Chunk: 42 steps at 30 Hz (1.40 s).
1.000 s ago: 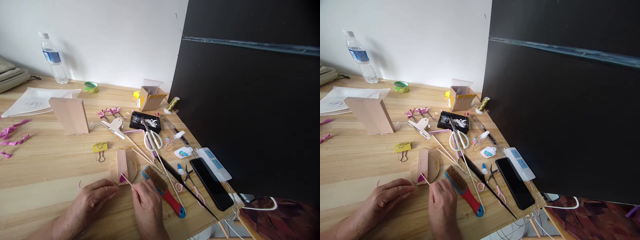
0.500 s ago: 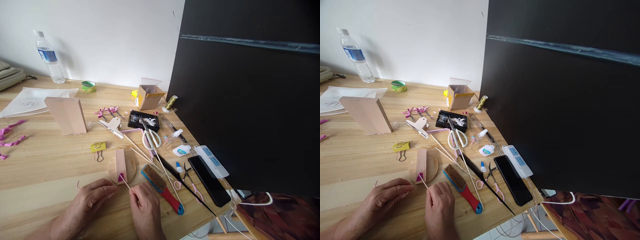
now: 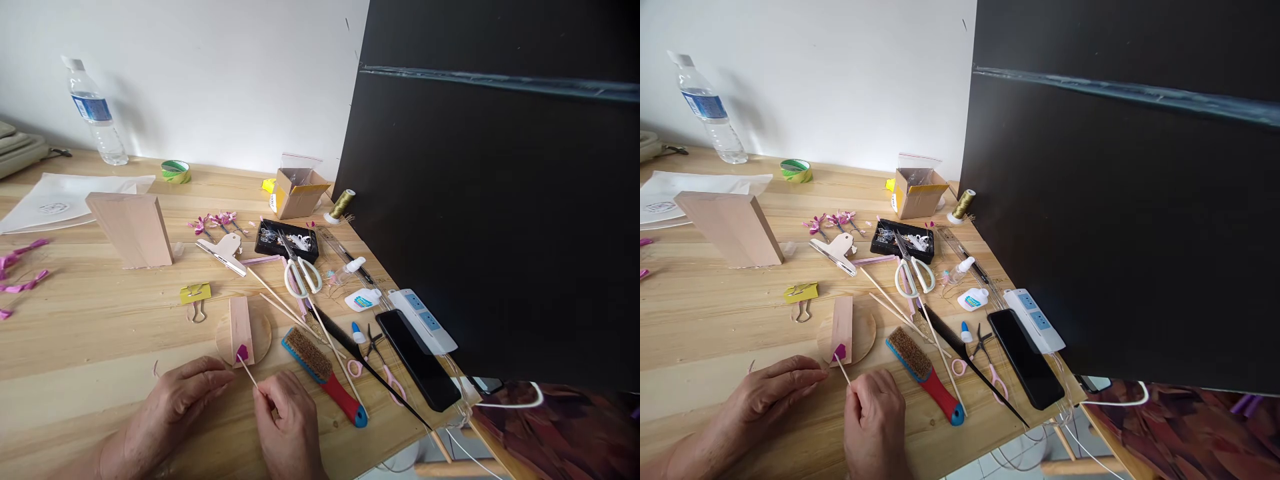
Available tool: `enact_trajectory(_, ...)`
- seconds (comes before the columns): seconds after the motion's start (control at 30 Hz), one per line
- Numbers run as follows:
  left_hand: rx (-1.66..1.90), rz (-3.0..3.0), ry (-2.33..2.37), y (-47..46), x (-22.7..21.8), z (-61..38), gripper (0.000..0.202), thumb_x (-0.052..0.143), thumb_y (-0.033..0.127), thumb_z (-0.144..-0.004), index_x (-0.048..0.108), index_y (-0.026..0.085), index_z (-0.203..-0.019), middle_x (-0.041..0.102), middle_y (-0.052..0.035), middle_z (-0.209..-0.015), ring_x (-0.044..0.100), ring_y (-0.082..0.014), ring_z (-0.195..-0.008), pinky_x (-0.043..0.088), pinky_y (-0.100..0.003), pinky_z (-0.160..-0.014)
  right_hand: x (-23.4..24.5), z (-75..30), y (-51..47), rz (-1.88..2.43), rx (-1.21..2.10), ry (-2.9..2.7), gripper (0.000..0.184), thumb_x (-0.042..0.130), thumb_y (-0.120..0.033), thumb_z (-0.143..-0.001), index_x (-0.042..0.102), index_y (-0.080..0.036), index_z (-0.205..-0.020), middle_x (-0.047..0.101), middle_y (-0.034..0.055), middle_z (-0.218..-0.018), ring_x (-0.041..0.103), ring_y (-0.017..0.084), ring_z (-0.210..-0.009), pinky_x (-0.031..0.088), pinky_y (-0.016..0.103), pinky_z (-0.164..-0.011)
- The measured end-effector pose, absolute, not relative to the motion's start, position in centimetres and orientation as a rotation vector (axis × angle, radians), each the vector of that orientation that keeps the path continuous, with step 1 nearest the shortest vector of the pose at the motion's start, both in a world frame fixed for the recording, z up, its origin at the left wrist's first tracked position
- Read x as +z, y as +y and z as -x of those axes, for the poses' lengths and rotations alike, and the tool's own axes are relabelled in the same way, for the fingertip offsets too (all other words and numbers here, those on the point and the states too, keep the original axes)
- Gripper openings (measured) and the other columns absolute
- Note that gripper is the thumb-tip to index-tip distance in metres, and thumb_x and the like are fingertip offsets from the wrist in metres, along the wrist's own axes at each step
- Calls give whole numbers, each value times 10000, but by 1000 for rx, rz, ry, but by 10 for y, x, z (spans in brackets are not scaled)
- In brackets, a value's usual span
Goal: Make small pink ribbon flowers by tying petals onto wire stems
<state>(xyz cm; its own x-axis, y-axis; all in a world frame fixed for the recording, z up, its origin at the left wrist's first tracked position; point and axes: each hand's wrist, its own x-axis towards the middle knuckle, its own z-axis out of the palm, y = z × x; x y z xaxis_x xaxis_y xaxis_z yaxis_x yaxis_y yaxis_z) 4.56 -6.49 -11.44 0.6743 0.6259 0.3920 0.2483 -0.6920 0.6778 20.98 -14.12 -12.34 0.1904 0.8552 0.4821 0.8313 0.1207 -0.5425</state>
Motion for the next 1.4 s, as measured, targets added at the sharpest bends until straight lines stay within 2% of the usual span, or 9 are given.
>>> enact_trajectory(0.47, 797, -2283, 693, -65, -117, -44, 240, 447, 191, -903, 680, 216, -958, 715, -44, -871, 699, -136, -760, 550, -156, -659, -120, -213, -140, 1705, -139, -1642, 301, 407, -43, -824, 462, -202, -573, 498, -17, -499, 466, 127, -498, 313, 237, -495)
enact_trajectory(0.93, 771, -2283, 727, -65, -118, -43, 256, 448, 153, -885, 683, 224, -956, 721, -39, -881, 700, -141, -753, 554, -170, -651, -122, -219, -133, 1747, -238, -1712, 345, 374, 8, -790, 363, -215, -527, 468, -18, -477, 420, 137, -488, 280, 261, -497)
enact_trajectory(1.1, 786, -2267, 718, -66, -117, -44, 243, 459, 152, -882, 682, 218, -954, 719, -46, -869, 699, -140, -746, 551, -166, -646, -121, -221, -137, 1711, -277, -1644, 329, 400, -31, -831, 415, -216, -560, 479, -20, -485, 432, 138, -488, 309, 247, -498)
enact_trajectory(1.2, 797, -2258, 712, -66, -117, -45, 239, 457, 178, -891, 685, 220, -946, 723, -44, -866, 702, -142, -741, 553, -163, -642, -116, -221, -138, 1659, -88, -1603, 286, 440, -44, -812, 471, -206, -578, 512, -22, -507, 467, 128, -505, 339, 225, -498)
enact_trajectory(1.4, 849, -2275, 674, -64, -116, -45, 217, 472, 205, -898, 684, 201, -944, 720, -42, -855, 701, -126, -739, 538, -124, -656, -107, -221, -131, 1616, 592, -1346, 182, 519, -100, -714, 543, -175, -551, 498, -46, -501, 456, 96, -468, 349, 187, -447)
